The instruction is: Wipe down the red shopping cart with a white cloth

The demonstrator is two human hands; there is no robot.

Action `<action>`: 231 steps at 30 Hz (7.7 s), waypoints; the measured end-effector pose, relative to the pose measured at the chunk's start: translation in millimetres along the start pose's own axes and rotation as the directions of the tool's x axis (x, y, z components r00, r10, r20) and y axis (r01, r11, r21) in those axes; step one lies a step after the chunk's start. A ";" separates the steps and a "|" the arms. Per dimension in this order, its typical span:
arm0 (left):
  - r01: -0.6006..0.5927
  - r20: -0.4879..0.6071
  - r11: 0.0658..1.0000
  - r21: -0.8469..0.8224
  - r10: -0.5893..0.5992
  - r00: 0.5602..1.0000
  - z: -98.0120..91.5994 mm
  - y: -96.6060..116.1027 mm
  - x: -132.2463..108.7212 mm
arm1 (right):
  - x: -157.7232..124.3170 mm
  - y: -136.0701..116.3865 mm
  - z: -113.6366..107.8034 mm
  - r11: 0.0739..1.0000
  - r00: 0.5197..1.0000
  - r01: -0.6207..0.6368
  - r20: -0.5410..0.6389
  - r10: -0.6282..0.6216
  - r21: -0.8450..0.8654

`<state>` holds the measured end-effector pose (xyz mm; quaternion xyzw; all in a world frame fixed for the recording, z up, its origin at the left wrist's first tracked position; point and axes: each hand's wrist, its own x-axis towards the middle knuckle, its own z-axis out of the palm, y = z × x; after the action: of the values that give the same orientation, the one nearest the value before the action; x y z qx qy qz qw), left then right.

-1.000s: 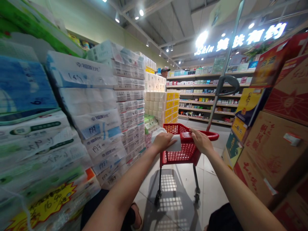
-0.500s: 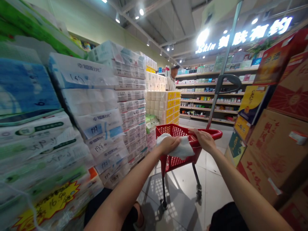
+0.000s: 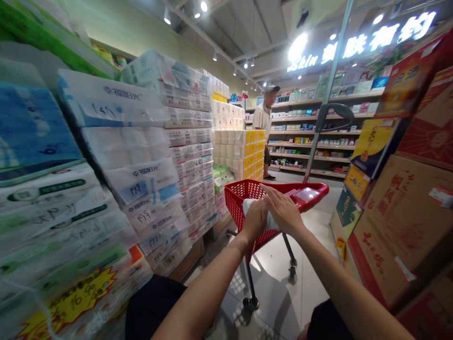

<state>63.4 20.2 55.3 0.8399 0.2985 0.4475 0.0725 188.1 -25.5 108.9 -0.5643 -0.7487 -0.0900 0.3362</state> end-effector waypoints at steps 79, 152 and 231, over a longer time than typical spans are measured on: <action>-0.077 0.242 0.869 0.489 -0.050 0.969 12.2 -54.9 -59.5 | -31.4 75.2 38.3 0.860 0.977 0.159 -0.050 -0.209 -0.484; -0.054 0.289 0.889 0.454 -0.090 0.953 29.6 -23.5 -47.5 | -38.0 103.0 55.6 0.867 0.944 0.081 -0.242 -0.226 -0.493; -0.030 0.235 0.762 0.647 -0.162 0.958 -35.4 -66.6 -99.8 | -31.5 102.3 49.6 0.879 0.967 0.087 -0.173 -0.188 -0.468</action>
<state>-35.9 12.6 -20.4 0.8563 0.4504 0.1929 -0.1637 265.1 10.8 27.2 -0.5593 -0.7044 -0.3474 0.2653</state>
